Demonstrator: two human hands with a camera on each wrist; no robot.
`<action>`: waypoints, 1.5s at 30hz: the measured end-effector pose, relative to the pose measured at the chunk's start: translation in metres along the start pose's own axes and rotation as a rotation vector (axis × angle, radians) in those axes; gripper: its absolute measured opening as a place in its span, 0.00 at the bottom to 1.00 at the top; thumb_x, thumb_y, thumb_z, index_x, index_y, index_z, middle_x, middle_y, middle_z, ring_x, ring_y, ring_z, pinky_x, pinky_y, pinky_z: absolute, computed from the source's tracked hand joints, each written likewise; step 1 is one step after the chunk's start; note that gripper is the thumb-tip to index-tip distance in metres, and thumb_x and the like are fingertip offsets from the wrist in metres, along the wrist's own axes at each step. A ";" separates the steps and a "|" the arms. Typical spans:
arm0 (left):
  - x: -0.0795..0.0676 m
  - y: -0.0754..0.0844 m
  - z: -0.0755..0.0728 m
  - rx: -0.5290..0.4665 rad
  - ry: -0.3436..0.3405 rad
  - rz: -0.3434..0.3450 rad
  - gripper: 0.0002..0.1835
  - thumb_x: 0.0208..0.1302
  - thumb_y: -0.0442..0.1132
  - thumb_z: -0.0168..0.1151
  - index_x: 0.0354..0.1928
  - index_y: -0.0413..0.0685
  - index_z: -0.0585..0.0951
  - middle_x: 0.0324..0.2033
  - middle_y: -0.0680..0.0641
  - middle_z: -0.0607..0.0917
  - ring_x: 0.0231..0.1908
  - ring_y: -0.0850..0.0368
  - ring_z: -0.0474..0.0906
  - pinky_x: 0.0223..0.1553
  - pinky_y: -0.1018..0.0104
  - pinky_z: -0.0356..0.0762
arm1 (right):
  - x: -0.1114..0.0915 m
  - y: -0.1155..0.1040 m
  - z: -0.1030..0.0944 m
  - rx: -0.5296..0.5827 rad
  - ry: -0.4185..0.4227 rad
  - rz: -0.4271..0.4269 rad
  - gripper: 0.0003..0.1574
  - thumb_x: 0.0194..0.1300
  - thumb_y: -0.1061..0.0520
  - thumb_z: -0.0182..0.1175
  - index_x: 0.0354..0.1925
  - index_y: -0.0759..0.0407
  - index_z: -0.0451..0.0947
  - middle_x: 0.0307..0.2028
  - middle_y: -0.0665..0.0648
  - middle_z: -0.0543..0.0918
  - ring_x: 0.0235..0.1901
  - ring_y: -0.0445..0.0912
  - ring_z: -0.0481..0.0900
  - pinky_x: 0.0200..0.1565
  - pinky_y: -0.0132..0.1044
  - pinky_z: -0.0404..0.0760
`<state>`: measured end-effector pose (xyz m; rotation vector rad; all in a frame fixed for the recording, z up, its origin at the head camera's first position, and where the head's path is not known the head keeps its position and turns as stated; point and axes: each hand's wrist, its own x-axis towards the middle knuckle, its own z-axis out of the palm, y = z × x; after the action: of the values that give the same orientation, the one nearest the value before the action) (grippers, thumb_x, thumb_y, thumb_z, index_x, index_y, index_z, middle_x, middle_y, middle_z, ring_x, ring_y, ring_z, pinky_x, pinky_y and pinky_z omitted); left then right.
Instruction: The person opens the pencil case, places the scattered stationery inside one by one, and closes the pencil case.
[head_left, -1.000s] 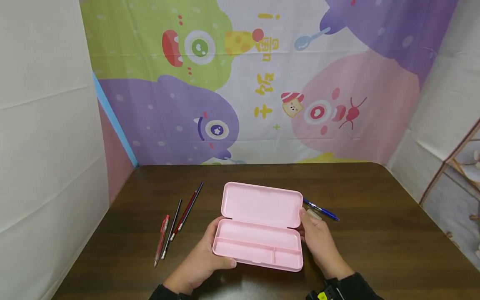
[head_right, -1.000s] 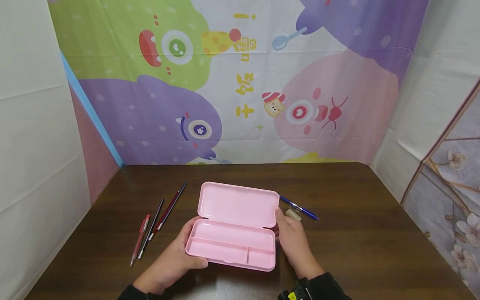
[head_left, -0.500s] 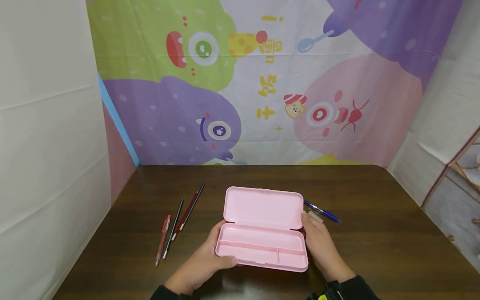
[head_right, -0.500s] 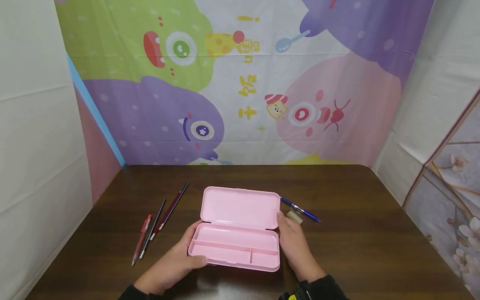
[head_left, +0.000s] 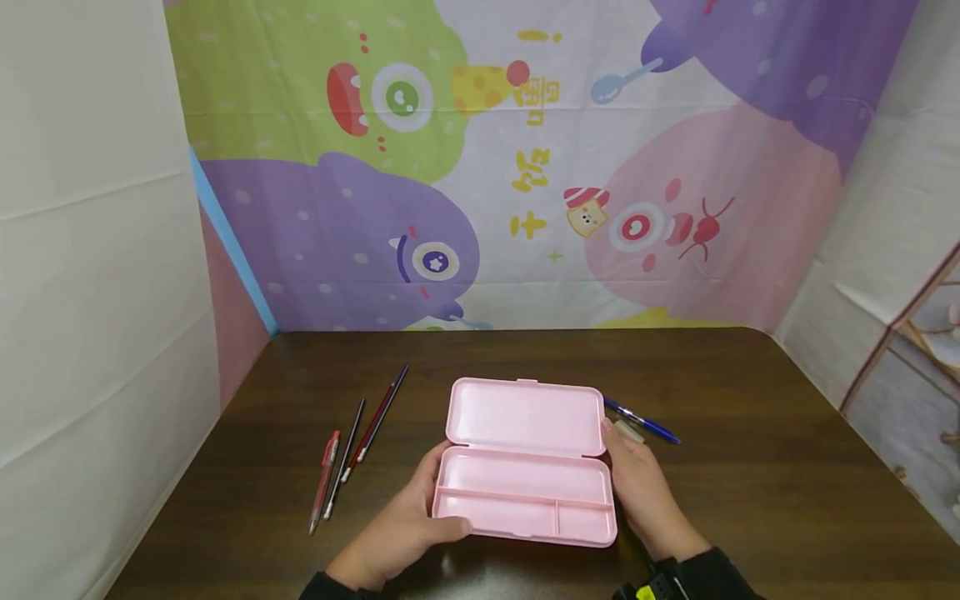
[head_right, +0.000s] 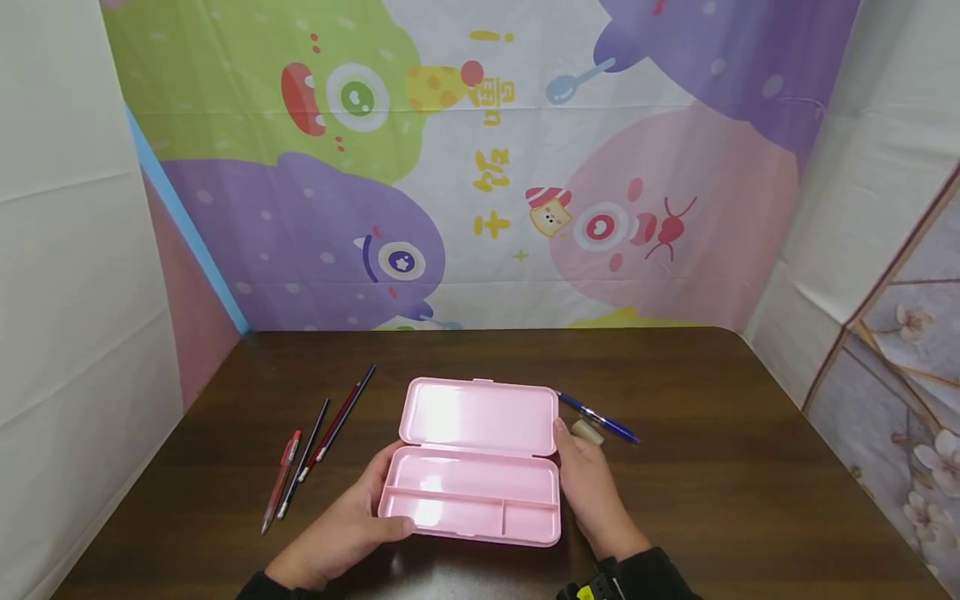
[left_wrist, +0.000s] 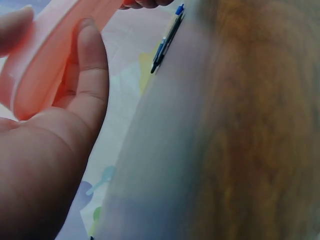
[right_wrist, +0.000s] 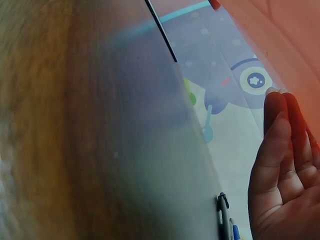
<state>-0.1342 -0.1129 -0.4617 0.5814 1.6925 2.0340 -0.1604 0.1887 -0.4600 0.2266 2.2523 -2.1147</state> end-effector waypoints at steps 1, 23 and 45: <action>0.000 -0.001 0.000 0.009 0.006 -0.010 0.52 0.54 0.26 0.65 0.74 0.52 0.45 0.62 0.32 0.64 0.56 0.42 0.72 0.54 0.54 0.75 | 0.000 0.000 0.000 0.003 0.001 0.001 0.44 0.72 0.30 0.41 0.59 0.67 0.75 0.49 0.65 0.81 0.42 0.52 0.82 0.40 0.42 0.83; -0.009 0.007 -0.015 0.757 0.108 -0.023 0.49 0.37 0.46 0.81 0.62 0.43 0.64 0.44 0.48 0.79 0.40 0.59 0.79 0.42 0.63 0.78 | 0.004 0.010 0.004 -0.069 -0.023 0.096 0.37 0.74 0.36 0.44 0.43 0.68 0.80 0.24 0.54 0.77 0.24 0.46 0.76 0.26 0.37 0.77; -0.010 0.008 -0.014 0.973 0.108 -0.082 0.47 0.34 0.58 0.80 0.58 0.47 0.69 0.41 0.53 0.81 0.38 0.61 0.76 0.42 0.59 0.76 | 0.003 0.009 0.004 -0.244 -0.043 0.076 0.39 0.74 0.35 0.43 0.51 0.67 0.79 0.39 0.59 0.84 0.37 0.48 0.80 0.39 0.42 0.80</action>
<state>-0.1346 -0.1311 -0.4569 0.6634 2.6790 1.0828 -0.1619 0.1858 -0.4694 0.2487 2.4063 -1.7704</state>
